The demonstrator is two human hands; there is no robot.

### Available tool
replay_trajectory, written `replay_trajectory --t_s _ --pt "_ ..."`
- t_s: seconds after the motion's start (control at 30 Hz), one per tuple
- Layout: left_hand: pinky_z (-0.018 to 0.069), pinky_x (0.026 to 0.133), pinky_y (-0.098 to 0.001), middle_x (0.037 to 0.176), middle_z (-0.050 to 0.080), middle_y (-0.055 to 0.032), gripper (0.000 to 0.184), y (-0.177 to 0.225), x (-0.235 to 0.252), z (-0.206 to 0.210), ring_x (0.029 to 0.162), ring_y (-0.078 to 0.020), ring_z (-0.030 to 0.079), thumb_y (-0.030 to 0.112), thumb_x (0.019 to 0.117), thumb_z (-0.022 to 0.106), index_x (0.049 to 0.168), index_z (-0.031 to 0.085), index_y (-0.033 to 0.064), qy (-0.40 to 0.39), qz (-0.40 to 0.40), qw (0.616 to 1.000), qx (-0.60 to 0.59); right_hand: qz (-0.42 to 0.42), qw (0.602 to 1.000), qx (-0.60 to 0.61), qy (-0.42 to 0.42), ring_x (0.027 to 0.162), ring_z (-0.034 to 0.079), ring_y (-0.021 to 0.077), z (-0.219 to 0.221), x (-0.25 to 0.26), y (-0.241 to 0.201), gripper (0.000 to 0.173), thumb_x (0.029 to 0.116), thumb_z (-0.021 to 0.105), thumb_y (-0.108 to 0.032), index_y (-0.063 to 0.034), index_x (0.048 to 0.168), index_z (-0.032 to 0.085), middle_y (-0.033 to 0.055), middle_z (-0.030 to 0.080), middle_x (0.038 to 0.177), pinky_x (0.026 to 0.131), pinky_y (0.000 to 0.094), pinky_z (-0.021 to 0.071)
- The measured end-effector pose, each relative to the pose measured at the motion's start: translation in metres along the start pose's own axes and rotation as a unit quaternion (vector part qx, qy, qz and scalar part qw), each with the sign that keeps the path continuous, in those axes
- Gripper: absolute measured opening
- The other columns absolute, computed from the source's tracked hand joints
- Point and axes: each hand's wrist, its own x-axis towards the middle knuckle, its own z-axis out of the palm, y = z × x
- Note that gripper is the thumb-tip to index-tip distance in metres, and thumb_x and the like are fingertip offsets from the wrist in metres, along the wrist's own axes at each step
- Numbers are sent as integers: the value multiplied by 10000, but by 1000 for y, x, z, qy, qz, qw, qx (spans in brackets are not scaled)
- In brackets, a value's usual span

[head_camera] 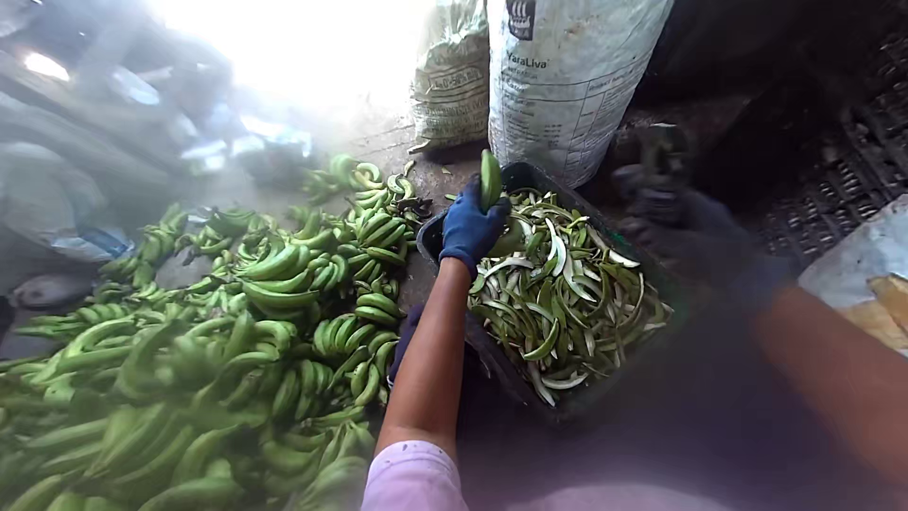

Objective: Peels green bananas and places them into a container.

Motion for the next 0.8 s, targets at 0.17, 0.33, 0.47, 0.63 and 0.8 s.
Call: replay_trajectory --t_s 0.17,0.33,0.47,0.63,0.8 --pt "499 1022 -522 1345 636 -130 674 31 -23 -13 1203 -271 628 403 935 680 1525 465 160 89 80 988 -100 -111 991 31 -66 813 641 41 89 36 6 394 966 683 -188 -92 1330 568 0 668 971 744 260 584" --pt "611 707 -367 966 701 -81 520 39 -14 -13 793 -159 685 256 880 712 1319 570 17 179 78 844 -500 -205 976 -67 -18 1497 346 183 132 51 49 576 998 609 -257 -74 1524 461 90 361 1632 1216 400 341" --pt "497 441 -274 691 585 -25 172 27 8 -29 505 -119 548 201 1028 457 1077 563 75 141 172 650 -726 -185 971 -150 -13 1431 447 263 126 73 53 465 997 612 -248 -54 1419 575 148 465 1550 1174 460 389" --pt "564 586 -267 813 604 -11 641 13 25 -35 680 -110 627 621 1024 150 1065 550 121 -14 266 433 -861 13 988 -19 -152 1031 651 101 132 66 69 458 1003 639 -167 -148 1450 538 35 659 1288 878 328 560" --pt "552 950 -353 1219 635 -51 421 52 -13 -1 1103 -137 625 340 1062 442 1394 461 83 73 146 772 -615 -90 950 270 -128 1187 638 207 111 64 33 334 1035 508 -112 -33 1352 576 99 629 1345 980 410 579"
